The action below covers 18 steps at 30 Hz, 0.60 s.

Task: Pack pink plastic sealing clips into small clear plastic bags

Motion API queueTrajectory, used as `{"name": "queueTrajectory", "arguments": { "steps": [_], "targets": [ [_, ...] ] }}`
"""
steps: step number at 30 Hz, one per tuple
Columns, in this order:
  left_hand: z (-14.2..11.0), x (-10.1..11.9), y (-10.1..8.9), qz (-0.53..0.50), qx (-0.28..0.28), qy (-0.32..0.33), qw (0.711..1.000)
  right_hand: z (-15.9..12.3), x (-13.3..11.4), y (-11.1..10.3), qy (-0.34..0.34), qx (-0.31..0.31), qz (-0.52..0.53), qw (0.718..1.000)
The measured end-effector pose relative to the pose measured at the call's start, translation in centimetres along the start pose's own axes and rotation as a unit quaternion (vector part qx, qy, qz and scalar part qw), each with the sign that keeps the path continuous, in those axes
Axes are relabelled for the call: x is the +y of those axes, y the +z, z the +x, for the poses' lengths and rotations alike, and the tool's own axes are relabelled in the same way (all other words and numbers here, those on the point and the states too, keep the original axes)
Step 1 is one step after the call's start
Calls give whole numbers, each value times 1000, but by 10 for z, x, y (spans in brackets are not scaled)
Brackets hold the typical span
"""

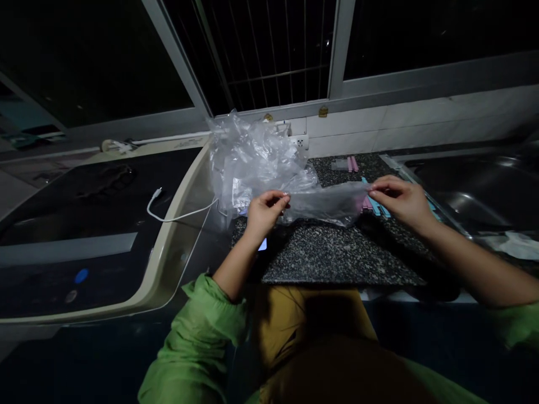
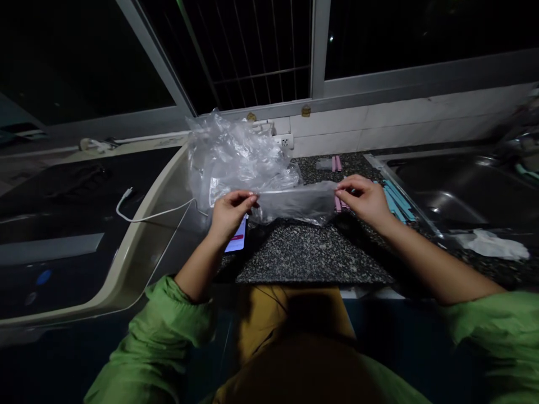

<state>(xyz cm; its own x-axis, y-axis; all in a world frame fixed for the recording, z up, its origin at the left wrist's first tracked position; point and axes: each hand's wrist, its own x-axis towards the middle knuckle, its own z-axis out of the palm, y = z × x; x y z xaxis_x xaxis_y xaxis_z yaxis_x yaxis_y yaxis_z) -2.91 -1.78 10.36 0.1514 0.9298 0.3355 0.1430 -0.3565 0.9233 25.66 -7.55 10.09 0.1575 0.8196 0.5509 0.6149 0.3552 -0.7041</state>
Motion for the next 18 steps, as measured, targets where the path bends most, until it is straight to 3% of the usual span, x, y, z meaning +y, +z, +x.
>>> {"name": "queueTrajectory", "arguments": {
  "steps": [3,9,13,18],
  "targets": [
    [-35,-17,1,68,-13,75,995,-37,10,1,-7,-20,-14,1000],
    [-88,-68,11,159,-64,73,982,-97,46,11,34,-88,-47,994],
    [-105,-88,16,232,-84,48,968,-110,59,16,35,-129,-88,987],
    [-111,-92,15,269,-88,26,959,-104,60,10,30,-190,-123,974]
  ]
}}
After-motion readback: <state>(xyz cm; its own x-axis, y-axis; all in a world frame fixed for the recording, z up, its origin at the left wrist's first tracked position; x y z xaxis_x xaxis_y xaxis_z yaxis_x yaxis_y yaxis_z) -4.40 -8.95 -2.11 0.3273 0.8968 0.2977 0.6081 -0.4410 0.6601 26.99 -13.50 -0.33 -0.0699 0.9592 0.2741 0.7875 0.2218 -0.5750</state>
